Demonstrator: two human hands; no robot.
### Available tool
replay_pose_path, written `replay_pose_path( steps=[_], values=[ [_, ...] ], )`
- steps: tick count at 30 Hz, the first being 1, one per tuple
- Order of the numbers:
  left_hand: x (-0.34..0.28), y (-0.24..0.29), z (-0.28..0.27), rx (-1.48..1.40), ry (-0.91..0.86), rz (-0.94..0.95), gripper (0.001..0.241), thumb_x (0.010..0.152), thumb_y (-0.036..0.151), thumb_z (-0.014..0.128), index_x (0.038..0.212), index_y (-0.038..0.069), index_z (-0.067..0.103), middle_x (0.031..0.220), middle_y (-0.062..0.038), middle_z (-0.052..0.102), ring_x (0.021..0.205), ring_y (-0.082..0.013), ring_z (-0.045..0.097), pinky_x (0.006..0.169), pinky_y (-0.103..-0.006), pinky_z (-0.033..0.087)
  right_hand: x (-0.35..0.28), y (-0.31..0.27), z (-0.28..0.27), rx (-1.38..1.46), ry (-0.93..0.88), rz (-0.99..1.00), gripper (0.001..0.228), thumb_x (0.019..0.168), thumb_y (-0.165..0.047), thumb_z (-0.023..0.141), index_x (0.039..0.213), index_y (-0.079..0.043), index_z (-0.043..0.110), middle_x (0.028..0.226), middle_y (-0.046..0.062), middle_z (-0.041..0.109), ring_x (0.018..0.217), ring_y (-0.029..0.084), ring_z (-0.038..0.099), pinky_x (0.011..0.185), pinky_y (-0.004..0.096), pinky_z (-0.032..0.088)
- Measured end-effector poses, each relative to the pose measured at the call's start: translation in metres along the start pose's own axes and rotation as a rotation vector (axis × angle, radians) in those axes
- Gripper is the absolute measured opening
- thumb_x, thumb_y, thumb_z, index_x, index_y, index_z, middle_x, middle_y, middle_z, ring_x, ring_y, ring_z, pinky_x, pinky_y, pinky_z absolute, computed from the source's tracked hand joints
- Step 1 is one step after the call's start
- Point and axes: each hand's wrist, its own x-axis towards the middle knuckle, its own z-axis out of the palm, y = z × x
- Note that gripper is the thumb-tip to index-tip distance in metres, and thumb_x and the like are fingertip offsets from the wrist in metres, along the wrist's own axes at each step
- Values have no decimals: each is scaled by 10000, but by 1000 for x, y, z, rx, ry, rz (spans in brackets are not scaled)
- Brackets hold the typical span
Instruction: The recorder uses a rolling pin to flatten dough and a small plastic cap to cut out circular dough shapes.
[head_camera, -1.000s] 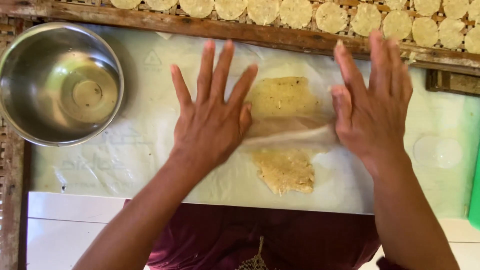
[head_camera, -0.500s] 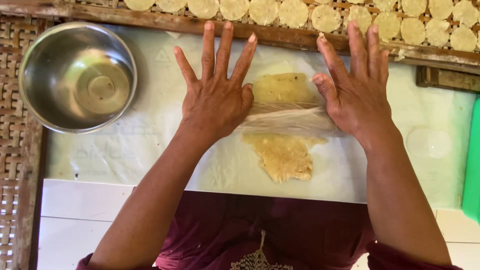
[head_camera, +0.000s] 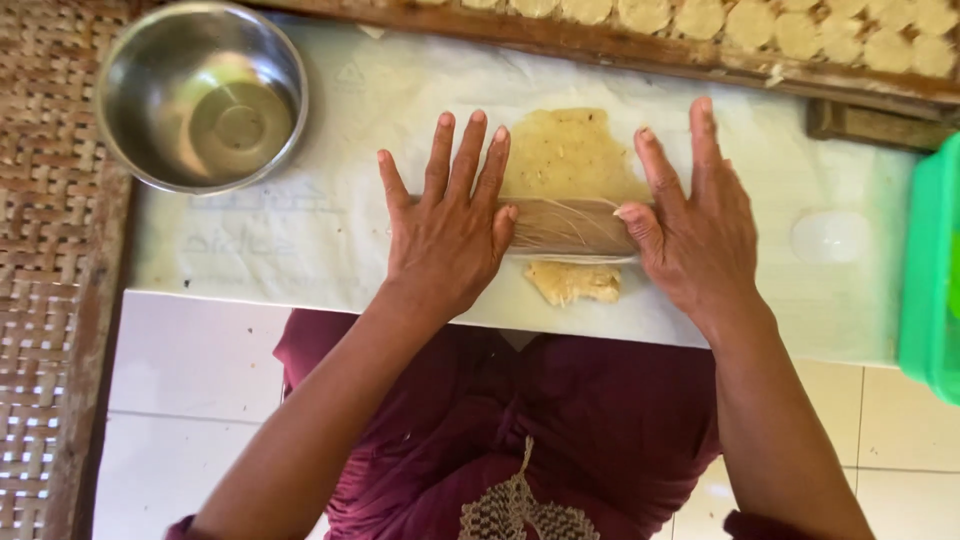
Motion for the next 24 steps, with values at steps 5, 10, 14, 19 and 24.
replay_pose_path(
  steps=[5,10,14,19,24],
  values=[
    [39,-21,-17,-139,-202,51,890,958,711,6,1634,132,28,1667,-148,-142,1453,-372,-244,1047,-831,-108,31,5,-33,107,-369,90,916,809,-782,6,1612,-356,115,1683,52,-170,1529,296,-142,1198,591,-37],
    [81,-32,-3,-57,143,-109,748,1100,580,354,1688,142,206,1696,-185,-5,1501,-371,-143,1083,-828,-88,78,32,-3,73,-196,116,887,875,-765,-17,1644,-352,137,1663,98,-155,1531,375,-103,1201,652,-29],
    [64,-24,0,-63,-6,-161,756,1123,563,374,1689,146,96,1679,-264,-49,1500,-435,-144,1076,-836,-63,69,22,0,47,-281,173,865,893,-756,17,1661,-364,82,1644,48,-228,1530,348,-170,1199,617,-117],
    [52,-19,-12,-52,-40,-134,733,1148,477,462,1696,127,123,1686,-225,-31,1490,-436,-127,1083,-848,-46,55,13,-6,93,-198,158,1001,857,-798,-34,1688,-303,224,1685,12,-136,1482,262,-228,1196,631,-134],
    [39,-16,-10,-80,-22,-112,720,1120,467,449,1688,134,157,1687,-224,-9,1489,-434,-129,1067,-857,-45,40,7,-8,134,-158,152,932,885,-765,-19,1657,-311,238,1704,34,-59,1485,279,-201,1181,653,-136]
  ],
)
